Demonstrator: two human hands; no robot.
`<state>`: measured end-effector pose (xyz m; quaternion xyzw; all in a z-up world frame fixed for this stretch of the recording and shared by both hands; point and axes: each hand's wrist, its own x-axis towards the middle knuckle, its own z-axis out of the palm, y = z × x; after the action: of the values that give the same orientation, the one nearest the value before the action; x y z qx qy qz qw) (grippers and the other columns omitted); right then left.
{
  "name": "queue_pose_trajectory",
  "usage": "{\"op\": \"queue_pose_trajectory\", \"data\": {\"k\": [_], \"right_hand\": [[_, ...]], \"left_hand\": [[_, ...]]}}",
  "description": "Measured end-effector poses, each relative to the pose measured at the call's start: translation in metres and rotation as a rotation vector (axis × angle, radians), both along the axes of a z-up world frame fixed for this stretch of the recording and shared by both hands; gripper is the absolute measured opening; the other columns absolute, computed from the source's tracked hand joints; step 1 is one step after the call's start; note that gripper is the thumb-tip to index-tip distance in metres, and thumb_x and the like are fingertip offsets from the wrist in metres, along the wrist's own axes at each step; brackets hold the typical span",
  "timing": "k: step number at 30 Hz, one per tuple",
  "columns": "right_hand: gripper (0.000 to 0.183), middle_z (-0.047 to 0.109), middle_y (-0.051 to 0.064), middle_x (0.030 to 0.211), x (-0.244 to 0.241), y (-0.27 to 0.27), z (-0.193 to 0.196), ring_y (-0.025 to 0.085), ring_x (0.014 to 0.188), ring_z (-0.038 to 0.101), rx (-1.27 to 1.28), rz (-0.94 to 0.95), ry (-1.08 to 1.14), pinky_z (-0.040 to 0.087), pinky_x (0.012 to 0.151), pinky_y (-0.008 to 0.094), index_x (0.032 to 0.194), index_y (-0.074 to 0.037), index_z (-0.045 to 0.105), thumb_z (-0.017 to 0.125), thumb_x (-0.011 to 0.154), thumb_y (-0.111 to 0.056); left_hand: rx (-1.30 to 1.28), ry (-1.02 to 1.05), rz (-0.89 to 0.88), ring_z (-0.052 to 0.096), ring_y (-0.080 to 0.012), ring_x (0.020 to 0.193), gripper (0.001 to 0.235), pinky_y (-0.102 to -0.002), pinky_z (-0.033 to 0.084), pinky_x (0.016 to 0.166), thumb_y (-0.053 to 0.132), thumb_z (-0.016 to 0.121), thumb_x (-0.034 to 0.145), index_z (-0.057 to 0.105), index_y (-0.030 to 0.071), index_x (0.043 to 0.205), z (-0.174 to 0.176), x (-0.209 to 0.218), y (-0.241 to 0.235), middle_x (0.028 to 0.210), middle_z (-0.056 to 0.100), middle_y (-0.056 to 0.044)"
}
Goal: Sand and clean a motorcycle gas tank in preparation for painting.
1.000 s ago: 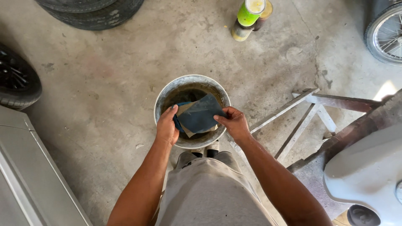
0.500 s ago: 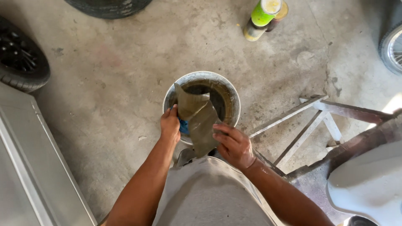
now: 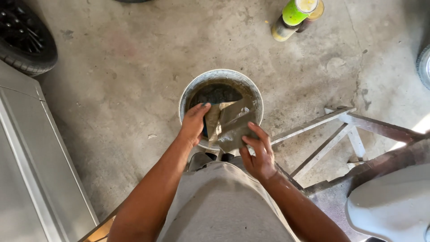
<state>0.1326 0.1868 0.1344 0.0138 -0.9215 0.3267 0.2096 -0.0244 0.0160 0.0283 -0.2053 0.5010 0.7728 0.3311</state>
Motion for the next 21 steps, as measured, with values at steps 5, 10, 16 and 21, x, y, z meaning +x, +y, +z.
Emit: {"op": "queue_pose_trajectory", "data": {"k": [5,10,16,21], "right_hand": [[0.031,0.051,0.026,0.147,-0.008,0.006,-0.021,0.044,0.135,0.057,-0.027,0.068,-0.119,0.057,0.102,0.044,0.113,0.001,0.060,0.075,0.086,0.001],[0.031,0.052,0.025,0.146,-0.006,0.006,-0.006,0.043,0.133,0.059,-0.010,0.049,-0.101,0.058,0.101,0.044,0.112,-0.001,0.060,0.077,0.086,0.000],[0.026,0.051,0.027,0.145,-0.011,-0.005,0.023,0.043,0.134,0.057,-0.048,0.033,0.008,0.054,0.107,0.046,0.114,0.001,0.059,0.068,0.090,0.002],[0.026,0.049,0.028,0.145,-0.019,-0.011,0.040,0.042,0.137,0.055,-0.085,0.070,0.103,0.052,0.110,0.048,0.114,-0.001,0.058,0.069,0.091,0.001]], "left_hand": [[0.358,-0.137,-0.015,0.070,-0.0185,0.095,0.021,-0.036,0.058,0.085,0.023,0.067,0.099,0.068,0.006,0.111,0.032,-0.004,0.010,0.104,0.073,-0.006],[0.427,-0.121,0.089,0.071,-0.0211,0.095,0.022,-0.038,0.059,0.086,0.022,0.065,0.099,0.069,0.004,0.112,0.031,-0.014,0.009,0.104,0.074,-0.009],[0.122,-0.101,0.133,0.070,-0.0224,0.085,0.024,-0.042,0.057,0.075,0.026,0.064,0.102,0.069,0.003,0.104,-0.006,-0.006,0.007,0.095,0.072,-0.009],[0.046,-0.125,-0.104,0.069,-0.0236,0.083,0.030,-0.038,0.057,0.075,0.029,0.060,0.104,0.071,0.002,0.104,-0.025,0.019,0.018,0.097,0.072,-0.014]]}}
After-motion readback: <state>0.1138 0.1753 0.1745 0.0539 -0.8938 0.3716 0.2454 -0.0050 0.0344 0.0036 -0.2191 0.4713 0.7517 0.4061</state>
